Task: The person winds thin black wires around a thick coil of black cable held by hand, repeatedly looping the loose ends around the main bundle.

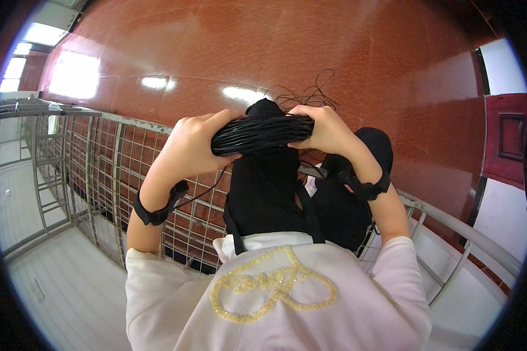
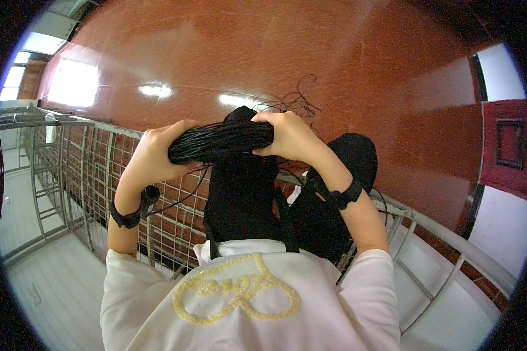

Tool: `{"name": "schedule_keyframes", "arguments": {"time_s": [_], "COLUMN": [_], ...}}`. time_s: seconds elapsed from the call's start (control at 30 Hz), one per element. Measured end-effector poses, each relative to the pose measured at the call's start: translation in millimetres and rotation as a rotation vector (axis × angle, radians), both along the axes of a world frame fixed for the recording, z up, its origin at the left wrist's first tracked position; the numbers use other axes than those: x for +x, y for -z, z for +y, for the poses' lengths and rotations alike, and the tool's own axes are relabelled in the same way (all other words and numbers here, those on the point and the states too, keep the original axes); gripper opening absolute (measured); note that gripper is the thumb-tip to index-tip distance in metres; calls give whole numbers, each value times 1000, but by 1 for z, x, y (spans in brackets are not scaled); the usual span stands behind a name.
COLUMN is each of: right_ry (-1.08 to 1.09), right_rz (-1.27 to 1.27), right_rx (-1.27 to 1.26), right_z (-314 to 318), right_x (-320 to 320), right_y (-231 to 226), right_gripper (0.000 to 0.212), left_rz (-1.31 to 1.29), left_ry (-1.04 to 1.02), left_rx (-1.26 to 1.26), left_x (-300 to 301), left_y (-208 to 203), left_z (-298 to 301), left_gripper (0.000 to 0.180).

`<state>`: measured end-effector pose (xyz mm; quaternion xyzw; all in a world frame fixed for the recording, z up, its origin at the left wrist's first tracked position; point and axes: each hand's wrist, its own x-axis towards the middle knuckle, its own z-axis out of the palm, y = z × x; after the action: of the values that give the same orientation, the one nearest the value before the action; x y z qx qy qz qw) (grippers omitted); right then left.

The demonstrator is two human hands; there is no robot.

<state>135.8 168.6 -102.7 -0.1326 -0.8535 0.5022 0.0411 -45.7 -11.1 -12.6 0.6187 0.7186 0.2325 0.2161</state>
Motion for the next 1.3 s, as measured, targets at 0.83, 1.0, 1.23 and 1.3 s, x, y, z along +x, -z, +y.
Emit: {"name": "schedule_keyframes", "arguments": {"time_s": [0.83, 1.0, 1.23, 1.3], "right_ry": [-49, 88, 177, 150], "right_rz": [-150, 126, 133, 159], "right_rx": [424, 250, -167, -124], "right_z": [-43, -33, -31, -30], "right_x": [-12, 2, 23, 20], "right_y": [-76, -45, 43, 57], "right_gripper": [47, 62, 80, 80], "left_rz": [173, 121, 10, 26], "left_ry": [64, 47, -3, -26], "left_rx": [-146, -79, -47, -59], "left_x": [23, 9, -4, -4], "left_y": [-6, 1, 2, 1], "left_z": [18, 15, 1, -3], "left_gripper": [49, 46, 45, 45]}}
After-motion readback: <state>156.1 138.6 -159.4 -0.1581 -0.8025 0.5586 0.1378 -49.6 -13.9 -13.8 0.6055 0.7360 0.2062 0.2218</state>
